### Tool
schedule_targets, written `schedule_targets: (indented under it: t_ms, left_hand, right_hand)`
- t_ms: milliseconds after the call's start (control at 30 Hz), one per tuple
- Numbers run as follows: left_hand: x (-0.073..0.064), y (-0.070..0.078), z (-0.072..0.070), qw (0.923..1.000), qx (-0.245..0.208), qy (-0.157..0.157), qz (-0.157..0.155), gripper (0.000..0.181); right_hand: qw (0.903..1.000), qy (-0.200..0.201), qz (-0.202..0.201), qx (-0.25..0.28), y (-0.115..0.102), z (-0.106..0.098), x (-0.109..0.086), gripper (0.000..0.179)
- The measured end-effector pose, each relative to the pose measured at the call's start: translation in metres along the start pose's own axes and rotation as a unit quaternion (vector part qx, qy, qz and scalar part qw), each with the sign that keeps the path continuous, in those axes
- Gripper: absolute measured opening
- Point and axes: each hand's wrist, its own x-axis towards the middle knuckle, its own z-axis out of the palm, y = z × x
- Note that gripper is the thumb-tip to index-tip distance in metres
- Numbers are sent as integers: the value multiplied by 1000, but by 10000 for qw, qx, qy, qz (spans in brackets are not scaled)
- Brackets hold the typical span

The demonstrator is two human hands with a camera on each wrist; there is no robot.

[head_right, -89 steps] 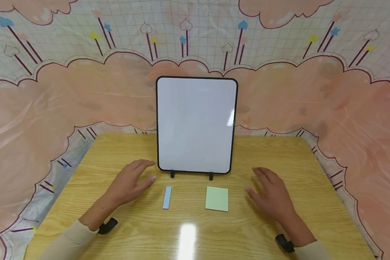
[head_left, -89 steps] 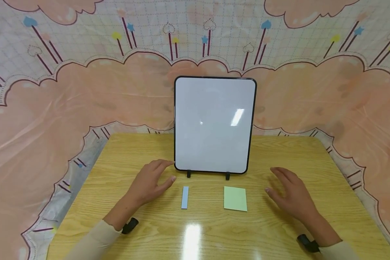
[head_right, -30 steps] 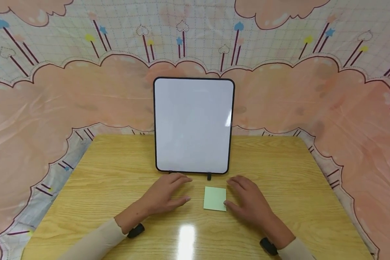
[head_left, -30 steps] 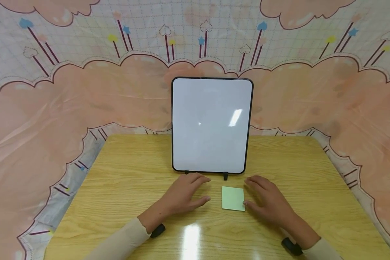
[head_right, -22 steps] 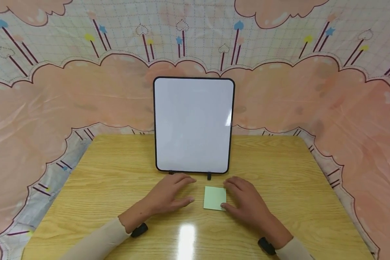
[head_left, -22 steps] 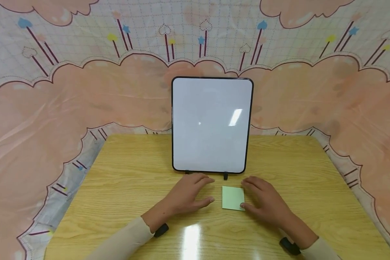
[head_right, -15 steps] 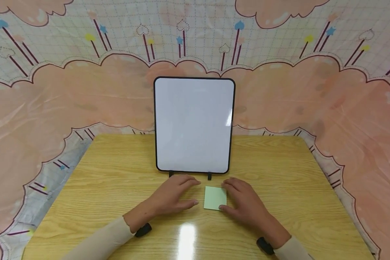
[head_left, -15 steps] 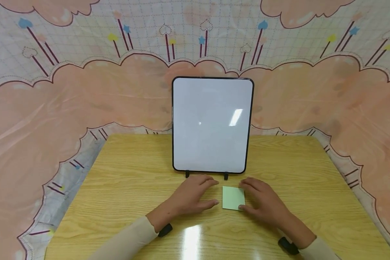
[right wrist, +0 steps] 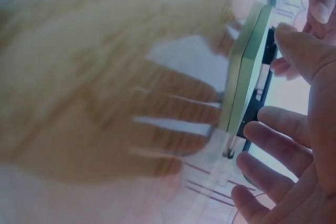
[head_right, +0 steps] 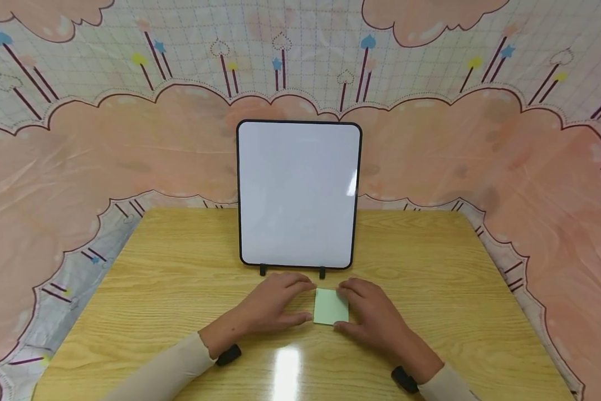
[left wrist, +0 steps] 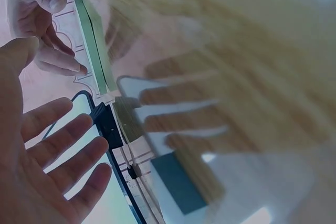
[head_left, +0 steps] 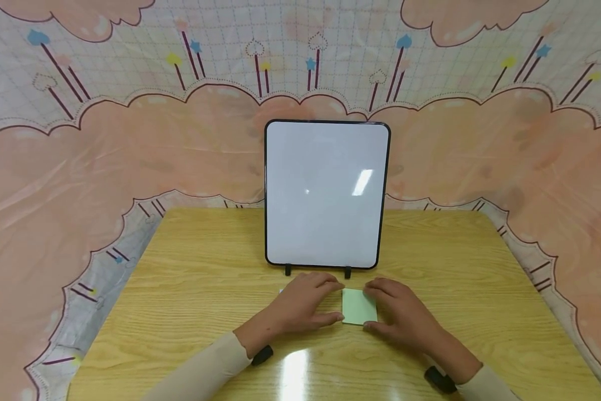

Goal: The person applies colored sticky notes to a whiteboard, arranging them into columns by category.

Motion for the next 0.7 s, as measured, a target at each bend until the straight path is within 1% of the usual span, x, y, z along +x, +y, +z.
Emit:
schedule_targets:
  t_ms: [167, 333, 533, 700]
  left_hand:
    - [2, 2, 1, 10000, 50, 26, 18, 64]
    - [5, 3, 2, 10000, 83, -18, 20, 65]
    - [10, 6, 3, 9997, 105, -214, -16, 65]
    - [12, 8, 5, 9994, 118, -317, -56, 64]
  right_hand:
    - [10000, -49, -23, -5, 0, 1, 1, 73]
    - [9999, -71, -86, 3, 0, 3, 4, 72]
    - [9995, -15, -305, -8, 0, 5, 7, 71]
    - [9993, -60, -382, -13, 0, 5, 9, 70]
